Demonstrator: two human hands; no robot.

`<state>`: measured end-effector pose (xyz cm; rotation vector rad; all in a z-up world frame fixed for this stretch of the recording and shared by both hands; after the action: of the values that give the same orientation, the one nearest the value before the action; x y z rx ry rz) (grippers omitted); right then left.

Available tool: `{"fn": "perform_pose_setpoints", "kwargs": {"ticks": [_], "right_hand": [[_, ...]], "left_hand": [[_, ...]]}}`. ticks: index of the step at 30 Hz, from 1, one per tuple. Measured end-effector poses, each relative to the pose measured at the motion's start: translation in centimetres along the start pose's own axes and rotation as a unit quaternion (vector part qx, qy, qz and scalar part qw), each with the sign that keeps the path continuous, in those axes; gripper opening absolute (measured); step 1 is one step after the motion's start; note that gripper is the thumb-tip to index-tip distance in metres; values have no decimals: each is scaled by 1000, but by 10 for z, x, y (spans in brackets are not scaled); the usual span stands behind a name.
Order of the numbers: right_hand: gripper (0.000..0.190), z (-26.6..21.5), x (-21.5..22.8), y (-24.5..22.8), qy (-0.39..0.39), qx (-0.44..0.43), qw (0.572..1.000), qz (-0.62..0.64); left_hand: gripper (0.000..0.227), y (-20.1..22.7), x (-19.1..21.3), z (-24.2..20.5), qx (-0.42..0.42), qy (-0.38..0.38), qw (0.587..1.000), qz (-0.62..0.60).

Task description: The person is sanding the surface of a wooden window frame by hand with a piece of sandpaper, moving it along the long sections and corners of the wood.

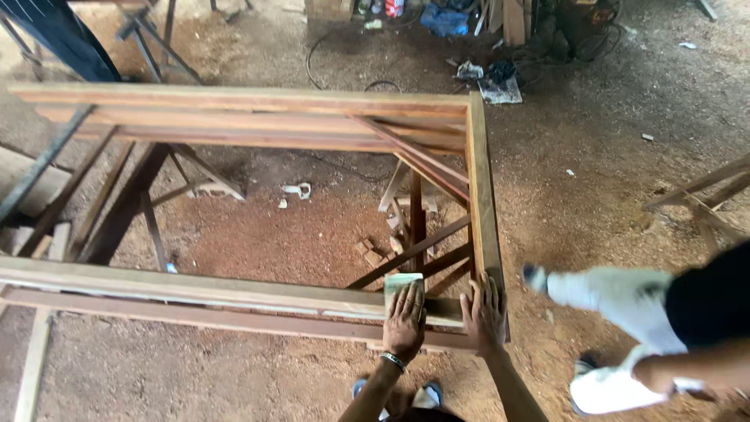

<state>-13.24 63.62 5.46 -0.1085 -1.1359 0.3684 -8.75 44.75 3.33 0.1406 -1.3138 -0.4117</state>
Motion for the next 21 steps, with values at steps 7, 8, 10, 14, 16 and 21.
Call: {"fn": "perform_pose_setpoints", "kwargs": {"ticks": [7, 8, 10, 14, 16, 21], "right_hand": [[42, 6, 1, -7, -18, 15, 999, -41], [42, 4, 2, -7, -14, 17, 999, -39], [44, -1, -3, -2, -23, 7, 999, -31], [53, -3, -34, 13, 1, 21, 1000, -10], [56, -10, -43, 28, -14, 21, 1000, 13], [51, -10, -48, 46, -131, 21, 981, 140]], "left_hand": [[53, -43, 26, -31, 26, -4, 997, -79], [53, -50, 31, -28, 38, 7, 997, -61], [54, -59, 24, -15, 111, -38, 993, -20], [59, -34, 19, -9, 155, -14, 984, 93], [59, -9, 18, -15, 105, 12, 991, 86], [57, 19, 9, -26, 73, 12, 995, 73]]}}
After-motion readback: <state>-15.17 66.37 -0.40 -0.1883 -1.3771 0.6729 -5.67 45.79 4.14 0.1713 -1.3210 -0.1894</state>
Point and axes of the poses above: each hand's wrist, its own z-axis towards the middle knuckle, its own x-axis out of the back of the hand, y = z × x, the point moved 6 cm from there along z, towards the middle knuckle, and after that the axes turned 2 degrees about y, right-handed, at the moved point
